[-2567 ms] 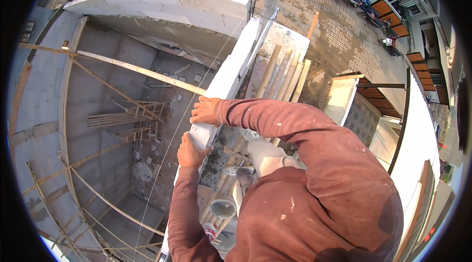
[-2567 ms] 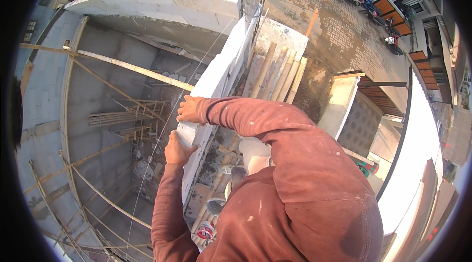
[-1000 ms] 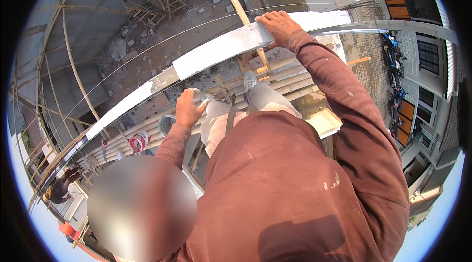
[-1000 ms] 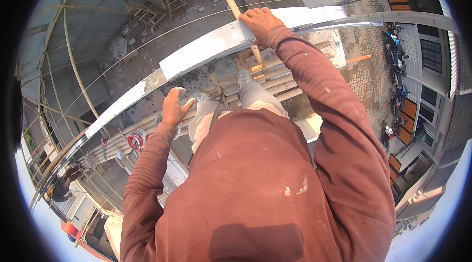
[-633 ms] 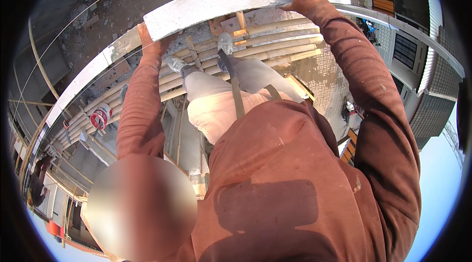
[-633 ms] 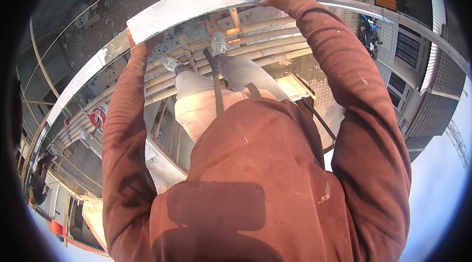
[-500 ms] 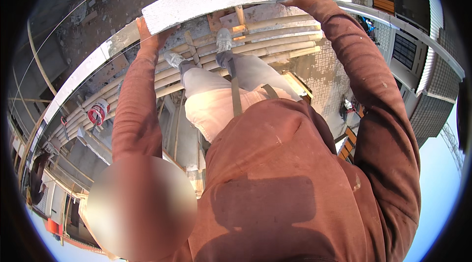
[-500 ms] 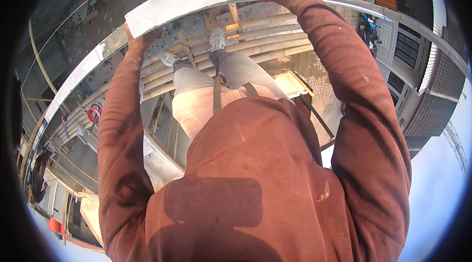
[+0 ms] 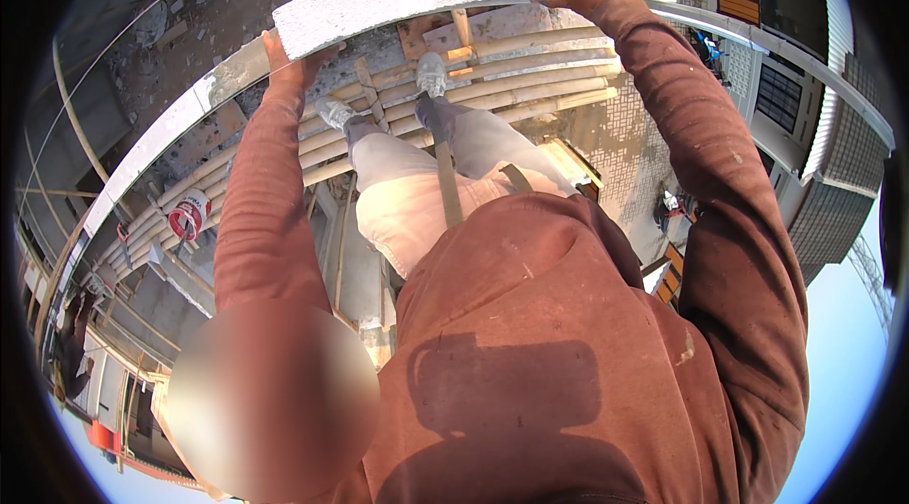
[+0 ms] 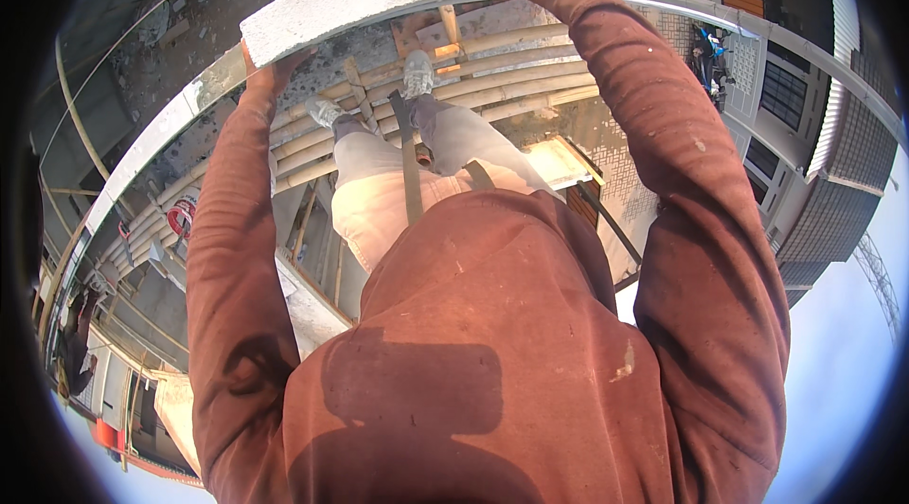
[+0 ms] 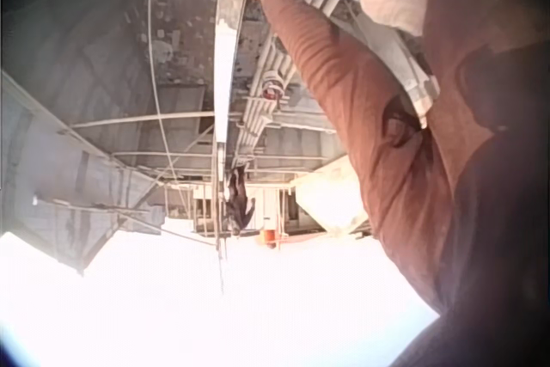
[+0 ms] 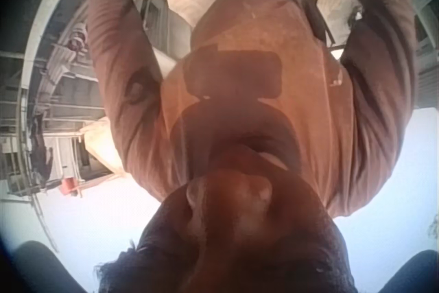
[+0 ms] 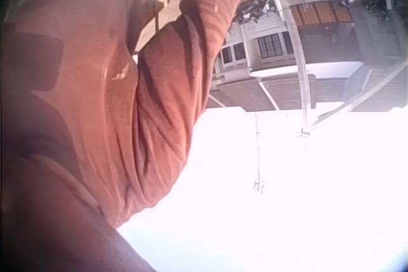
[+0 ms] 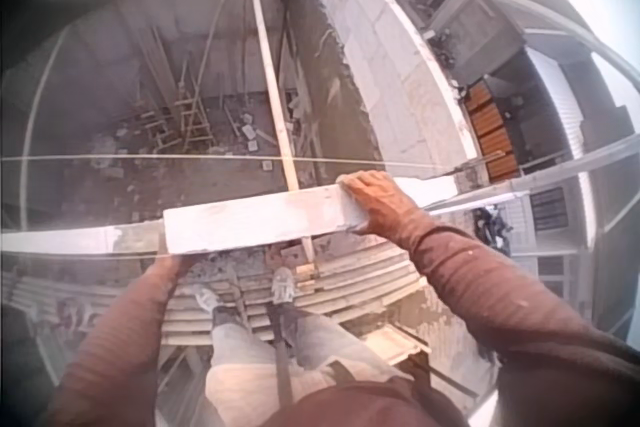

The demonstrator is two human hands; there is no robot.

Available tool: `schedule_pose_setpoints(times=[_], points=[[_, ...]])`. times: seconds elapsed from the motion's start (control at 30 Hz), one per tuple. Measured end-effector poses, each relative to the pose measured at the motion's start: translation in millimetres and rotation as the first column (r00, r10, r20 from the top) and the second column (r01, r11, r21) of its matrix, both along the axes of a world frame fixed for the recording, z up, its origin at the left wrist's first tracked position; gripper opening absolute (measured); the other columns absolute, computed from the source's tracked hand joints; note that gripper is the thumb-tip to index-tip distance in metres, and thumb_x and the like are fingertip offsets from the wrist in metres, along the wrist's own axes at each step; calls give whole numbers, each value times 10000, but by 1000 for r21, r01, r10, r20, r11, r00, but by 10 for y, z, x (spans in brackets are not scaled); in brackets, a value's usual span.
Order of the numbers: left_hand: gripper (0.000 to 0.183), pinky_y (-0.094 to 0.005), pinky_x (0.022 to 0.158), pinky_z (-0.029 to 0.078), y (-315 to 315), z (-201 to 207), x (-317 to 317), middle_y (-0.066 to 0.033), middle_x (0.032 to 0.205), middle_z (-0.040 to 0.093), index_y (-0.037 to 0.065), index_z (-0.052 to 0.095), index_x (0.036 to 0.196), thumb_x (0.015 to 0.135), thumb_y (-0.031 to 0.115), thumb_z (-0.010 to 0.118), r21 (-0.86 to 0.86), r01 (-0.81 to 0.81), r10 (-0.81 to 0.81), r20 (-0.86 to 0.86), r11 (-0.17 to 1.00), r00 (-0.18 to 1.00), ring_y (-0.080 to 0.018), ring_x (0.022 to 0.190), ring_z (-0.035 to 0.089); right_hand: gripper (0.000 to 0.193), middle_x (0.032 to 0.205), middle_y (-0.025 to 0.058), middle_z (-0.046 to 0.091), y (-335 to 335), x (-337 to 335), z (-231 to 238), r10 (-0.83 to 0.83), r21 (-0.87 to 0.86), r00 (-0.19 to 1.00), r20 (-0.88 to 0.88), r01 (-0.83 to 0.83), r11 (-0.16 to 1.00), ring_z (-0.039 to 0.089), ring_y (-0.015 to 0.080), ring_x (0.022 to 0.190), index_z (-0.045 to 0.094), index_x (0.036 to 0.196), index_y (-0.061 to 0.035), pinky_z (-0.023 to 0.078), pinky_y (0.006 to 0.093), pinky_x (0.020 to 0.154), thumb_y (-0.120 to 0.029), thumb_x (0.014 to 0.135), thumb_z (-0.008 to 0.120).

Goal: The person applies mortar to lightweight concrete blocks with a trowel and aligns them on a wall while standing on a bamboo scaffold.

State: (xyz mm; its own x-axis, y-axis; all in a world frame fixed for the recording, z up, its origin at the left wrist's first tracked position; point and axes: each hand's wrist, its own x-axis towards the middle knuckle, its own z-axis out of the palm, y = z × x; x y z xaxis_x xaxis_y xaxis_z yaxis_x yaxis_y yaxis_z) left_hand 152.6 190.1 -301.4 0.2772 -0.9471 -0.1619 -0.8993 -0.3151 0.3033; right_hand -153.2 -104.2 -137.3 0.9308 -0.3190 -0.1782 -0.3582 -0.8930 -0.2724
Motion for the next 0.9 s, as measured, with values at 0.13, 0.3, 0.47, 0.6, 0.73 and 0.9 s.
schedule_pose_setpoints(times=[0.13,0.3,0.47,0.6,0.73,0.9], points=[[597,-382,1000,330,-30,52,-70,-34,1138,655,128,633,1156,661,397,831,8,-10,9,106,1000,994,-245,1107,557,825,1209,155,538,1,-4,-4,-17,-9,1000,-24,17,1000,495,334,1155,457,1281,-62,381,412,1004,-182,569,857],[605,-397,1006,308,-51,143,-53,-30,1150,651,138,636,1160,657,411,832,26,-40,39,34,999,999,-238,1122,547,826,1210,154,538,0,25,13,-11,-14,1000,-22,11,1000,493,333,1161,453,1282,-62,380,411,1009,-181,572,857],[601,-377,1003,319,-129,220,-73,-21,1153,651,139,637,1161,657,402,834,59,-41,38,45,997,998,-230,1114,553,841,1255,125,524,-32,-23,-71,-22,-52,1000,-18,21,998,488,310,1187,441,1311,-101,372,405,1031,-193,584,854],[572,-343,993,332,-104,195,-72,1,1158,652,142,629,1175,696,397,811,90,-14,2,132,996,991,-185,1100,562,840,1294,64,516,-21,-88,-203,-37,-174,998,-42,29,984,480,253,1215,415,1350,-152,361,386,1052,-241,630,839],[495,-355,1037,341,-91,180,-27,-8,1146,660,126,627,1163,737,325,783,166,-88,124,-220,982,968,-171,1130,550,864,1302,68,506,47,-1,-88,-31,-206,995,-99,10,979,455,244,1239,394,1371,-154,337,393,1068,-265,639,840],[539,-378,1010,410,-96,223,64,-137,1199,597,101,604,1188,700,240,785,-96,115,-125,-103,989,987,-306,1142,541,972,1360,94,453,35,-90,49,-67,-192,990,-125,42,981,416,260,1279,315,1436,-158,310,409,1102,-231,627,848]])
